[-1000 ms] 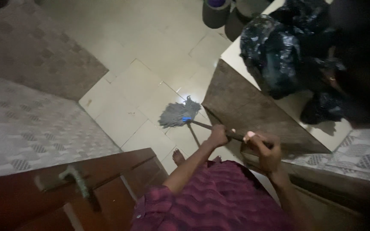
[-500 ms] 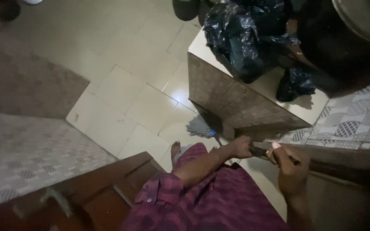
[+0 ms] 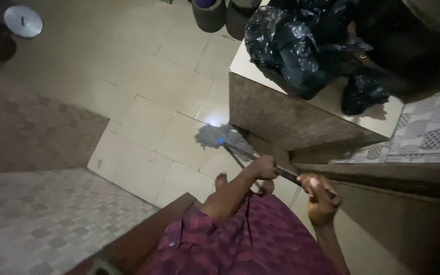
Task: The person is using a mop to clean a tiled floor in a narrow indoor area.
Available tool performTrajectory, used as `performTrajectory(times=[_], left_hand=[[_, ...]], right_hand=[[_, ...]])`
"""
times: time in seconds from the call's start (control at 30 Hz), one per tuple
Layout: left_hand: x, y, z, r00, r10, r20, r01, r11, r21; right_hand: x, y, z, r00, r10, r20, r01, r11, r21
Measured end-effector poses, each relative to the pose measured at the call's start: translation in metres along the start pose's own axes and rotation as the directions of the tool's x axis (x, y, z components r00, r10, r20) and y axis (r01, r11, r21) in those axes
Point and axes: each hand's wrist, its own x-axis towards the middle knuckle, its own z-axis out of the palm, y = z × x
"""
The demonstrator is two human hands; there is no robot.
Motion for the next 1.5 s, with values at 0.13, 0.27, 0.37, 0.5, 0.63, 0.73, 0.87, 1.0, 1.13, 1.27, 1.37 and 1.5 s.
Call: performTrajectory(times=[0.13, 0.27, 0.37, 0.5, 0.63, 0.73, 0.87, 1.0, 1.13, 1.27, 1.37, 1.5], left_hand=[[-0.042, -0.057, -0.021, 0.986, -0.04, -0.165, 0.041, 0.999, 0.002], [-0.076, -0.141, -0.028, 0.926, -0.181, -0.33, 0.148, 0.981, -0.123], [-0.135, -0.144, -0.056, 0.901, -0.246, -0.357, 0.174, 0.96, -0.22], [-0.161, -0.192, -0.02, 0.604, 0.026, -0.797, -0.121, 0.991, -0.059], [-0.155, -0.169, -0.012, 0.594, 0.032, -0.804, -0.177, 0.98, -0.092], [-0.14, -0.127, -0.022, 0.716, -0.059, -0.696, -0.057, 0.988, -0.142], [-0.103, -0.077, -0.003, 0.797, -0.146, -0.587, -0.096, 0.927, -0.361], [-0.055, -0.035, 0.031, 0.743, 0.124, -0.658, -0.292, 0.944, -0.152], [-0.014, 0.013, 0.055, 0.829, 0.26, -0.495, -0.403, 0.892, -0.206], [0.02, 0.047, 0.076, 0.813, 0.549, -0.192, -0.566, 0.823, -0.046], [0.045, 0.043, 0.121, 0.758, 0.616, -0.213, -0.619, 0.783, 0.06], [0.014, 0.092, 0.083, 0.949, 0.261, 0.178, -0.254, 0.965, -0.061]], right_hand=[[0.001, 0.021, 0.06, 0.998, 0.059, 0.033, -0.054, 0.989, -0.134], [0.004, 0.039, 0.131, 0.975, 0.192, 0.114, -0.189, 0.981, -0.038], [-0.003, 0.056, 0.17, 0.965, 0.158, 0.209, -0.128, 0.98, -0.152], [-0.004, 0.04, 0.201, 0.877, -0.067, 0.476, 0.05, 0.998, 0.048], [-0.002, 0.018, 0.2, 0.857, 0.035, 0.514, -0.029, 0.999, -0.02], [0.007, 0.007, 0.179, 0.885, 0.049, 0.463, -0.025, 0.998, -0.057], [0.018, -0.036, 0.146, 0.936, 0.025, 0.352, 0.046, 0.98, -0.192], [0.021, -0.075, 0.114, 0.991, 0.071, 0.113, -0.027, 0.935, -0.353], [-0.003, -0.078, 0.059, 0.982, 0.19, 0.012, -0.175, 0.925, -0.337], [-0.012, -0.093, 0.039, 0.988, 0.101, -0.117, -0.148, 0.835, -0.529], [-0.016, -0.103, 0.026, 0.999, -0.033, -0.01, 0.016, 0.693, -0.721], [-0.035, -0.087, 0.001, 0.984, -0.051, -0.171, -0.013, 0.937, -0.349]])
